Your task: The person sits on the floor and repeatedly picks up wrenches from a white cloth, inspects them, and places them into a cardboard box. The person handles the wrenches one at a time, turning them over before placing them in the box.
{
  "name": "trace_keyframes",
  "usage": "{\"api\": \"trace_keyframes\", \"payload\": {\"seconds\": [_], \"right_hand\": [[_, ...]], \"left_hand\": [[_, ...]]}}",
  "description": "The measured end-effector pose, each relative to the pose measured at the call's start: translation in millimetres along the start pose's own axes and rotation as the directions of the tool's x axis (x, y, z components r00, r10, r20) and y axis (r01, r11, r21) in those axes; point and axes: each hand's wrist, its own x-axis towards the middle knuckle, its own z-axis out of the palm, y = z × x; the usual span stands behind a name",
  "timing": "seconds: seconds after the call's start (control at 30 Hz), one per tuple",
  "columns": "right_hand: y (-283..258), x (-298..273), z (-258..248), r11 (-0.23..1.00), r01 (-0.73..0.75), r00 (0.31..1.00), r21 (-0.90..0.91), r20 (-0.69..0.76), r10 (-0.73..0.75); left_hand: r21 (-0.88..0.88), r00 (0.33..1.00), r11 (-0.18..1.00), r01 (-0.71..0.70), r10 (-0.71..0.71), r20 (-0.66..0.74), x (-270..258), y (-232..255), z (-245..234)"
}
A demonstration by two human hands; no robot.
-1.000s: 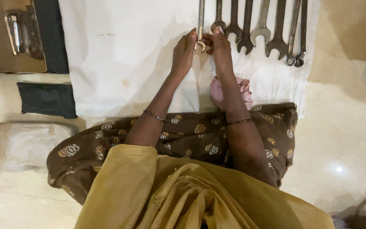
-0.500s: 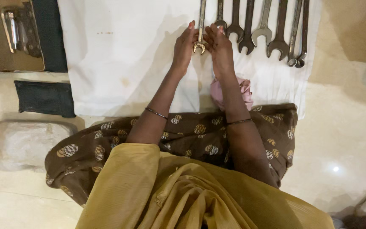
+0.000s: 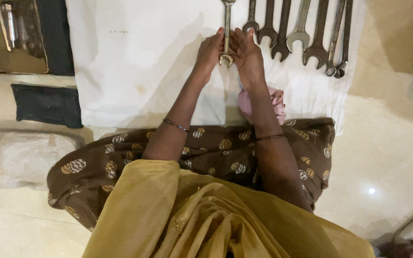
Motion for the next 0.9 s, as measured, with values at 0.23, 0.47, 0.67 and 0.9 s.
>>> {"api": "trace_keyframes", "payload": {"seconds": [0.23, 0.47, 0.67, 0.9], "right_hand": [[-4, -6, 11, 1.0, 0.01, 0.999, -0.003, 0.038, -0.009], [-3, -8, 13, 0.999, 0.006, 0.998, -0.045, 0.068, -0.003], [10, -7, 19, 1.0, -0.004, 0.997, 0.001, 0.072, 0.004], [19, -12, 27, 0.993, -0.041, 0.995, 0.113, 0.093, 0.031]], "left_hand": [[0.077, 0.998, 0.997, 0.012, -0.006, -0.066, -7, 7, 2], [0.075, 0.998, 0.996, 0.051, -0.049, -0.035, -13, 7, 0], [0.037, 0.997, 0.997, 0.071, -0.071, -0.017, -21, 6, -10], [-0.259, 0.998, 0.964, 0.063, -0.057, 0.031, -29, 0, -36]]}}
